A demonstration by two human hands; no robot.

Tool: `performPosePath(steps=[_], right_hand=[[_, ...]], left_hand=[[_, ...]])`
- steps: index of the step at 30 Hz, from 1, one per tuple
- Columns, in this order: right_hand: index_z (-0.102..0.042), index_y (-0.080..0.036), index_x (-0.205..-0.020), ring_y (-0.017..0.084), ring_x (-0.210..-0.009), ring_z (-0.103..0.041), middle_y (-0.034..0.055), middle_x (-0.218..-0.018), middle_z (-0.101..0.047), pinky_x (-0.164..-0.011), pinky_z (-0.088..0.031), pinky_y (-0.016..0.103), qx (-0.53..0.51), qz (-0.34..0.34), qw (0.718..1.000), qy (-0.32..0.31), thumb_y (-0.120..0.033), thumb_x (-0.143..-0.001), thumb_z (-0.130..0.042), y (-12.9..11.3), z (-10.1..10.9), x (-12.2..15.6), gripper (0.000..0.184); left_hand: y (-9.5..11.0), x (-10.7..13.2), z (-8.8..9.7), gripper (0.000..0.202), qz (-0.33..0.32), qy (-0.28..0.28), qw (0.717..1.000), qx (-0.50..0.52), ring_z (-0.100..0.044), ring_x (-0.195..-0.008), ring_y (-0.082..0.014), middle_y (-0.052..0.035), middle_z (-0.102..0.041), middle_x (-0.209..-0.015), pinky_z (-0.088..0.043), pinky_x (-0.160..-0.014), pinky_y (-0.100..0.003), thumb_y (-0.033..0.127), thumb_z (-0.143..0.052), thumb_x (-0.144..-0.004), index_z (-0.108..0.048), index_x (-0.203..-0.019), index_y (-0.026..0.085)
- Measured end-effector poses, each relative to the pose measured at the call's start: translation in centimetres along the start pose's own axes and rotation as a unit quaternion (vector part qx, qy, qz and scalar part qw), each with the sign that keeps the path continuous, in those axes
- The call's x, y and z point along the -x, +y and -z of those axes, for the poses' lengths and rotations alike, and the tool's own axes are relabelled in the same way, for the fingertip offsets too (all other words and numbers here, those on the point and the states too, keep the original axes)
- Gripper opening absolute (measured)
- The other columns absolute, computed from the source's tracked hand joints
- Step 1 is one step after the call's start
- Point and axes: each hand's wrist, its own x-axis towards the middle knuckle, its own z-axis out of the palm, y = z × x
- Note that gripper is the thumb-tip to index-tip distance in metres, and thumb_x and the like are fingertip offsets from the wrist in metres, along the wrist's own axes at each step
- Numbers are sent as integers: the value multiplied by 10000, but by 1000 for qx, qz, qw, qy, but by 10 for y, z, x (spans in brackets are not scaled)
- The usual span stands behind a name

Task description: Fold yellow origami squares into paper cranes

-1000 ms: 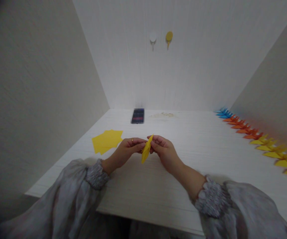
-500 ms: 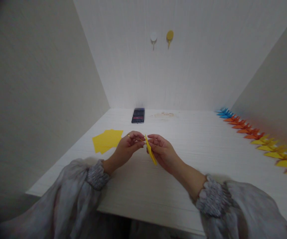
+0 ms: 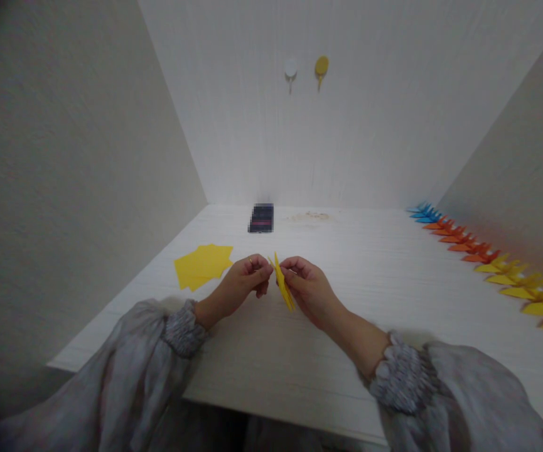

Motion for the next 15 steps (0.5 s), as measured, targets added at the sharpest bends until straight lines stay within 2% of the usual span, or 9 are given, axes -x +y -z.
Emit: performPosePath(steps=[3, 8, 12, 15], right_hand=[[-534, -213, -759, 131, -613, -551, -8, -665, -591, -567, -441, 269, 63, 40, 997, 32, -322, -682, -614, 2, 0, 0, 156], [-534, -214, -760, 126, -592, -535, -6, -672, -580, -527, -428, 253, 141, 78, 984, 71, -338, -689, -606, 0, -2, 2, 160], [-565, -205, -717, 143, -614, -543, 8, -681, -596, -556, -435, 276, 179, 71, 976, 102, -336, -680, -612, -2, -1, 1, 145], [-593, -194, -689, 154, -621, -539, 21, -672, -601, -587, -434, 299, 263, 90, 954, 112, -335, -703, -592, -1, 2, 2, 142]], left_hand=[[4, 3, -2, 285, 8, -42, 999, 1, -489, -451, -57, 22, -524, -521, -405, -458, -196, 396, -573, -695, -500, -670, 122], [6, 4, -3, 245, 14, -47, 999, -1, -501, -479, -59, 22, -538, -536, -421, -504, -204, 337, -628, -657, -518, -678, 119], [3, 2, -1, 221, 2, -43, 999, 13, -518, -527, -68, 13, -554, -593, -427, -522, -208, 308, -623, -665, -512, -718, 124], [0, 1, 0, 198, -9, -25, 999, 31, -533, -581, -74, 11, -562, -627, -432, -552, -210, 273, -622, -667, -499, -724, 129]])
